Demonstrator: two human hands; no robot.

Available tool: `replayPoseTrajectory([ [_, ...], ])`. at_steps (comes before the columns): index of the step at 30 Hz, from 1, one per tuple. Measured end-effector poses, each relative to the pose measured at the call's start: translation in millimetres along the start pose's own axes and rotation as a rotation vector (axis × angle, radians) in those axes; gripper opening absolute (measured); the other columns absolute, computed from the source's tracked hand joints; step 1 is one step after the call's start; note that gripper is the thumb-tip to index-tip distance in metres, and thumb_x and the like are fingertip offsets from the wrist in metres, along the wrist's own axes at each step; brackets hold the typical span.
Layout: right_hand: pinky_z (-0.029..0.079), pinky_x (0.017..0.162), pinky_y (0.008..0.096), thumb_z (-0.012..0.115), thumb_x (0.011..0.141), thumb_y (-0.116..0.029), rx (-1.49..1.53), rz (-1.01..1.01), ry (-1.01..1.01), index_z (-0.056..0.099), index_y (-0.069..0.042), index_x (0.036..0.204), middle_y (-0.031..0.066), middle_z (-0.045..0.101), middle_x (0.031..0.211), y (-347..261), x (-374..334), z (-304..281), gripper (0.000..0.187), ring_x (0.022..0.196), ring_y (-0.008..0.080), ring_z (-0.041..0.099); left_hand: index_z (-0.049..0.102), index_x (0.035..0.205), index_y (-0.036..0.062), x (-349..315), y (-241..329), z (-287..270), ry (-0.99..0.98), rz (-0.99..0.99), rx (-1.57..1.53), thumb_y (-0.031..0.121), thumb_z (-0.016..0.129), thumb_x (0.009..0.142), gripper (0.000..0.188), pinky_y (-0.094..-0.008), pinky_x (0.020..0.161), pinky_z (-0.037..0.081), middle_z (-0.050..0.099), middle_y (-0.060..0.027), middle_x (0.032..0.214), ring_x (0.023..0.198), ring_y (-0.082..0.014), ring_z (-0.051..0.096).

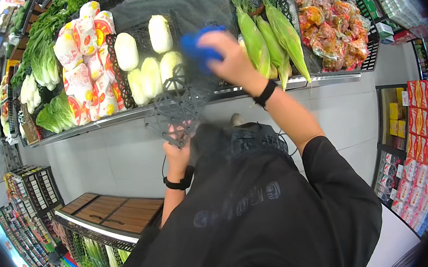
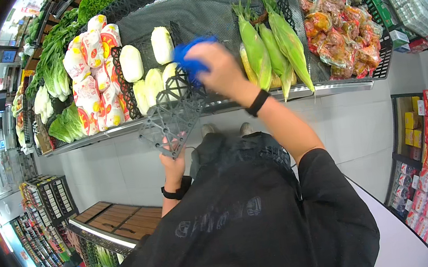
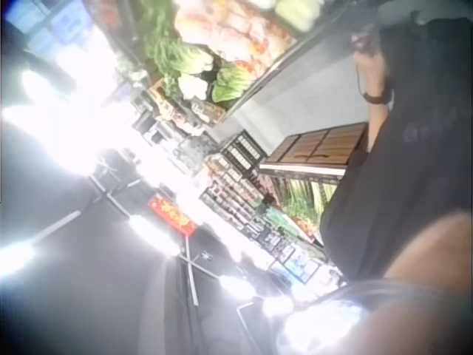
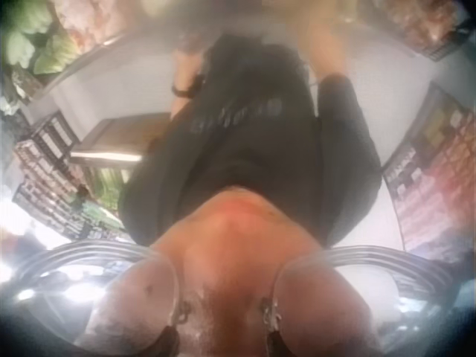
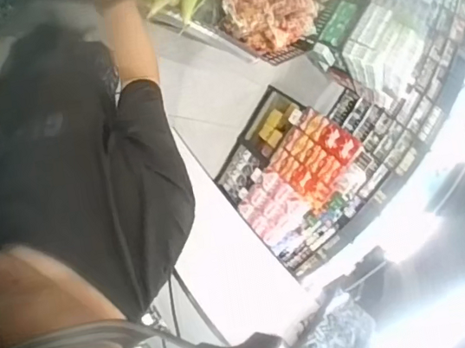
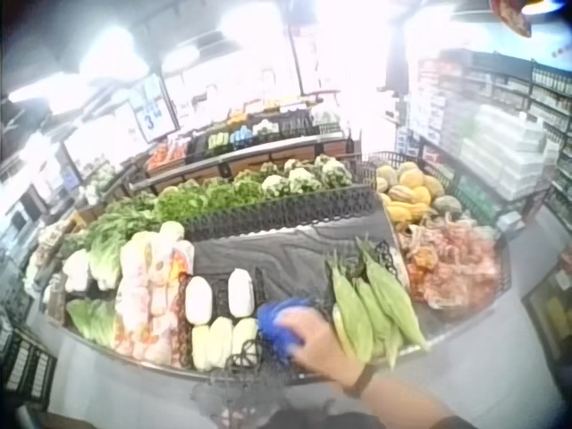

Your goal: The person picks up ears of corn from a shelf and wipes the empty surface with a blue cloth before replacing the corn.

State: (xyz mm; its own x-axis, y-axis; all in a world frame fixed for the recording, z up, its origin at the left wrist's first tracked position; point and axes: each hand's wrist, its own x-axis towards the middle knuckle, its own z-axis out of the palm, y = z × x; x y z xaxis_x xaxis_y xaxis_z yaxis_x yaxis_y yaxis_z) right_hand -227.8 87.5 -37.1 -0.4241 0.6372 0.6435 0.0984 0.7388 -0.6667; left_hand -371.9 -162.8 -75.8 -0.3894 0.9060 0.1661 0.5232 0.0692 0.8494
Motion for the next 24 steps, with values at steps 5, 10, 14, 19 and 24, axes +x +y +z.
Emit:
replayPoseTrajectory([
  [5,0.046,0.094,0.038,0.063,0.065,0.006,0.024,-0.154,-0.101,0.064,-0.009,0.104,0.0095,0.063,0.11,19.9,-18.4,30.8,0.042,0.106,0.0299,0.057,0.053,0.116,-0.0093,-6.4,-1.3,-11.3,0.014,-0.191,-0.151,-0.004,0.063,0.085,0.033,-0.0298,0.082,0.049,0.069,-0.0159,0.106,0.093,-0.0194,0.065],
  [10,0.046,0.092,0.0424,0.064,0.069,0.003,-0.287,0.259,0.185,0.063,-0.005,0.106,0.0163,0.063,0.104,118.1,-5.2,-7.5,0.037,0.103,0.0362,0.058,0.055,0.12,-0.007,-4.0,1.3,-5.1,0.008,-0.105,-0.116,-0.005,0.061,0.084,0.037,-0.0279,0.079,0.051,0.071,-0.0161,0.102,0.089,-0.0204,0.069],
  [14,0.045,0.096,0.04,0.066,0.068,0.003,-0.218,0.124,0.238,0.062,-0.005,0.105,0.0127,0.062,0.111,76.5,-7.1,-14.5,0.038,0.107,0.0326,0.058,0.047,0.128,-0.0096,-3.9,1.7,-5.9,0.008,-0.142,-0.113,-0.004,0.063,0.083,0.048,-0.0293,0.08,0.051,0.07,-0.016,0.101,0.093,-0.0201,0.068],
  [19,0.045,0.097,0.0405,0.067,0.061,0.008,-0.058,-0.177,-0.168,0.061,-0.009,0.108,0.011,0.06,0.112,38.2,-47.5,14.2,0.05,0.107,0.0317,0.057,0.041,0.135,-0.0075,-0.2,-8.8,-13.6,0.102,-0.169,-0.279,-0.006,0.063,0.084,0.055,-0.0306,0.086,0.049,0.067,-0.0149,0.109,0.101,-0.0189,0.064],
  [24,0.047,0.09,0.0409,0.064,0.069,0.004,-0.201,0.25,0.218,0.062,-0.007,0.108,0.0148,0.063,0.106,107.3,-30.1,8.1,0.04,0.103,0.0349,0.059,0.035,0.141,-0.0066,-4.8,-5.0,-14.0,0.074,-0.164,-0.203,-0.007,0.061,0.085,0.061,-0.0316,0.088,0.048,0.065,-0.0149,0.112,0.102,-0.0197,0.062],
])
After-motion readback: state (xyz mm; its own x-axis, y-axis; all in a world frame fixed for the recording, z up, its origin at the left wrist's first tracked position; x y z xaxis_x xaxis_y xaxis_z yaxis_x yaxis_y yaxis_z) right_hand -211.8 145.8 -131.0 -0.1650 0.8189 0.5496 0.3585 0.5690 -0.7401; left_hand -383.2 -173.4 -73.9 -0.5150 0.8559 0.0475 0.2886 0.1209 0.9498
